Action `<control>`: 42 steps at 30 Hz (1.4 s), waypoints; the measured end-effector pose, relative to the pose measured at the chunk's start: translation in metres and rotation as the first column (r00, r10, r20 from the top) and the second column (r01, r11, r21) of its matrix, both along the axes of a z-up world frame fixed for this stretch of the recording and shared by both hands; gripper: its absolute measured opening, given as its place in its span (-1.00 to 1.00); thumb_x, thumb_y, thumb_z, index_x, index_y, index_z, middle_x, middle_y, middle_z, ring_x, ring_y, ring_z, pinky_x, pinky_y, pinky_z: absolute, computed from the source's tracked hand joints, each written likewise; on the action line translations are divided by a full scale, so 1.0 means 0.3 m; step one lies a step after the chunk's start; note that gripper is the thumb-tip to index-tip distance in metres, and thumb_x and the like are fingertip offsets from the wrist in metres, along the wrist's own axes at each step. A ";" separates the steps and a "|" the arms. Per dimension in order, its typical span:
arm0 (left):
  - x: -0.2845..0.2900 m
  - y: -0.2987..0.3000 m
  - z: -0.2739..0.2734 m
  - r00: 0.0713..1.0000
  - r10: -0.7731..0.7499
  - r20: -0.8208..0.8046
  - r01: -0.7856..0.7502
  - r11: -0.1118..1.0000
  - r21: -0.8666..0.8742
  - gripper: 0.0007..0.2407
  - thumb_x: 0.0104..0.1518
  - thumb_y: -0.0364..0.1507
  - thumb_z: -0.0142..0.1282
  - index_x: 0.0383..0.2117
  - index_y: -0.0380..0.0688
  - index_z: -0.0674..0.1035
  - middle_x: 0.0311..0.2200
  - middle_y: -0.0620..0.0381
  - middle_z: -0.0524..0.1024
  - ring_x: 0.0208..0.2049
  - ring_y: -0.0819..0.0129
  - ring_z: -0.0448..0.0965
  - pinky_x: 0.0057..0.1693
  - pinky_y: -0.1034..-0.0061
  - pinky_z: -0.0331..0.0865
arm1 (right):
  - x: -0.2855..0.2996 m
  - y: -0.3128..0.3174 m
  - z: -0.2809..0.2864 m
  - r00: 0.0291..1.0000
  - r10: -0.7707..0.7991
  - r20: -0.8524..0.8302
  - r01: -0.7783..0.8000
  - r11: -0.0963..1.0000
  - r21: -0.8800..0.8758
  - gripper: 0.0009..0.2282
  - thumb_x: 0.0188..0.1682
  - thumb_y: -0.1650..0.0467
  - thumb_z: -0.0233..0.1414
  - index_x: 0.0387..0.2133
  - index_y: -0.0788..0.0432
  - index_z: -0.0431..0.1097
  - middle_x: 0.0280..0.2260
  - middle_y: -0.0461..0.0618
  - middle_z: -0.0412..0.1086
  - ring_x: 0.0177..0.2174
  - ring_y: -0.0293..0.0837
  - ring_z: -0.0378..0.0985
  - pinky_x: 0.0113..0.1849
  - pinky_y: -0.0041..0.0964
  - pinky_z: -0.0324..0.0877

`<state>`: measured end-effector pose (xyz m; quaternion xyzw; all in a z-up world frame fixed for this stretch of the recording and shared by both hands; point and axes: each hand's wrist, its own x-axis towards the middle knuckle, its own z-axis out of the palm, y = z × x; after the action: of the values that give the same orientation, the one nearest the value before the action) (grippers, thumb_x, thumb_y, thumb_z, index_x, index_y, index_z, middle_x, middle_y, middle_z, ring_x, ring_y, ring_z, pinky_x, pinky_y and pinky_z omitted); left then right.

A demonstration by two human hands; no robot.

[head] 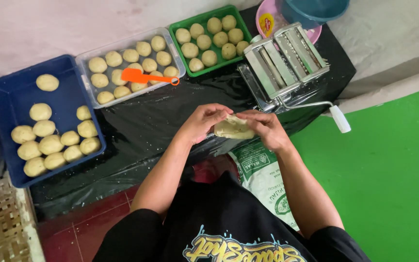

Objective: Preparing and shaping individual dough portions for pastry making.

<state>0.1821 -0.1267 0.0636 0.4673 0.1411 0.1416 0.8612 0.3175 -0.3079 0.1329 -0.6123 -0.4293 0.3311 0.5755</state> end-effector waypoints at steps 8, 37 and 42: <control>-0.024 0.124 -0.003 0.995 -0.043 0.088 0.024 0.977 0.211 -0.63 -0.04 -0.53 0.43 -0.05 -0.22 0.62 -0.33 0.09 0.55 -0.33 0.45 0.58 -0.27 0.58 0.61 | -0.045 0.127 -0.061 0.960 -0.260 -0.104 0.248 0.962 -0.114 -0.68 -0.09 0.44 0.29 -0.05 0.23 0.53 -0.22 0.07 0.57 -0.31 -0.24 0.56 -0.28 -0.32 0.53; -0.018 0.291 0.088 0.995 -0.093 -0.034 0.083 0.597 0.798 -0.73 -0.06 -0.28 0.46 -0.25 0.03 0.66 -0.47 0.00 0.63 -0.38 0.15 0.67 -0.25 0.36 0.48 | -0.129 0.246 -0.086 0.902 -0.292 0.319 0.396 0.854 -0.337 -0.71 -0.29 0.31 0.40 -0.27 -0.04 0.63 -0.45 -0.15 0.53 -0.39 -0.27 0.48 -0.27 -0.29 0.37; -0.013 0.304 -0.002 0.949 -0.306 0.081 0.293 0.945 0.144 -0.27 -0.23 -0.49 0.58 0.18 -0.03 0.40 -0.21 0.04 0.61 -0.23 0.29 0.63 -0.10 0.43 0.60 | -0.147 0.247 -0.094 0.854 -0.454 0.255 0.518 0.791 -0.326 -0.77 -0.35 0.22 0.44 -0.43 -0.15 0.63 -0.67 -0.26 0.44 -0.61 -0.37 0.44 -0.48 -0.47 0.29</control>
<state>0.1781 -0.0355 0.0630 0.5308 0.0146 0.0416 0.8463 0.2733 -0.2339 0.1046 -0.8272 -0.2297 0.1976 0.4732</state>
